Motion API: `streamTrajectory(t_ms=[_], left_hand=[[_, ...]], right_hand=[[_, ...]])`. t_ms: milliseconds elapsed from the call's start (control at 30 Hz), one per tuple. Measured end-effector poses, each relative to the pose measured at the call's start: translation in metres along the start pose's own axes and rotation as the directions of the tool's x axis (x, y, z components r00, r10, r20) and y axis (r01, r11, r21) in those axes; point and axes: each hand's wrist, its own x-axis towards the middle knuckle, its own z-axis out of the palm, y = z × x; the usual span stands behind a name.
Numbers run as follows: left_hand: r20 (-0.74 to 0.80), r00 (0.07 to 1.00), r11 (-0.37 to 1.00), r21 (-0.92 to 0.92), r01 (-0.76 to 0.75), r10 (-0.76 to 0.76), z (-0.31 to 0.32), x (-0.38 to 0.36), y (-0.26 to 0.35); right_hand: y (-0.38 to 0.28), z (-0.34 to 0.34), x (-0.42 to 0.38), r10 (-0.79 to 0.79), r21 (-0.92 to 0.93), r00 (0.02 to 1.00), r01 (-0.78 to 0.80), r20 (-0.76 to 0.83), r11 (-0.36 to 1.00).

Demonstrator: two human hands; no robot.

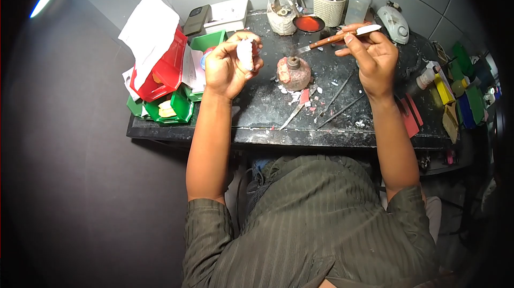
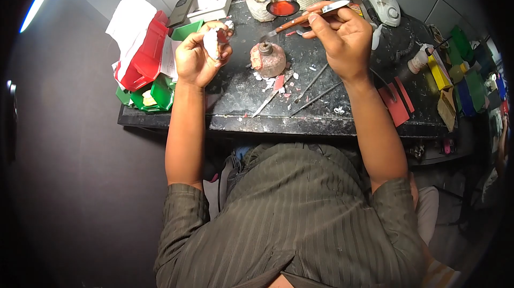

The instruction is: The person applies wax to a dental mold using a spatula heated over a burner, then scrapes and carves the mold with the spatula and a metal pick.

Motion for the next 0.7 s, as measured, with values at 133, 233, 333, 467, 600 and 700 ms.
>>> streamTrajectory(t_ms=[133,233,333,467,600,700], left_hand=[[0.002,1.000,0.999,0.030,0.023,-0.023,0.003,0.000,0.000],[0.031,0.999,0.999,0.016,0.034,-0.035,-0.001,0.000,0.000],[-0.021,0.999,0.999,0.036,0.041,-0.040,0.006,-0.001,0.001],[-0.022,0.999,0.999,0.040,0.035,-0.035,0.006,-0.001,0.000],[-0.040,0.999,0.998,0.065,0.024,-0.022,0.006,-0.001,0.000],[-0.041,0.999,0.997,0.077,0.025,-0.022,0.004,-0.001,0.000]], right_hand=[[-0.014,0.017,-0.009,-0.094,0.117,0.989,0.081,0.111,0.990],[-0.018,0.026,-0.014,-0.105,0.120,0.977,0.084,0.183,0.989],[-0.015,0.031,-0.014,-0.144,0.105,0.967,0.124,0.210,0.987],[-0.016,0.033,-0.014,-0.126,0.102,0.966,0.105,0.228,0.989],[-0.016,0.034,-0.013,-0.144,0.096,0.963,0.125,0.229,0.988],[-0.016,0.034,-0.013,-0.145,0.058,0.959,0.135,0.242,0.989]])
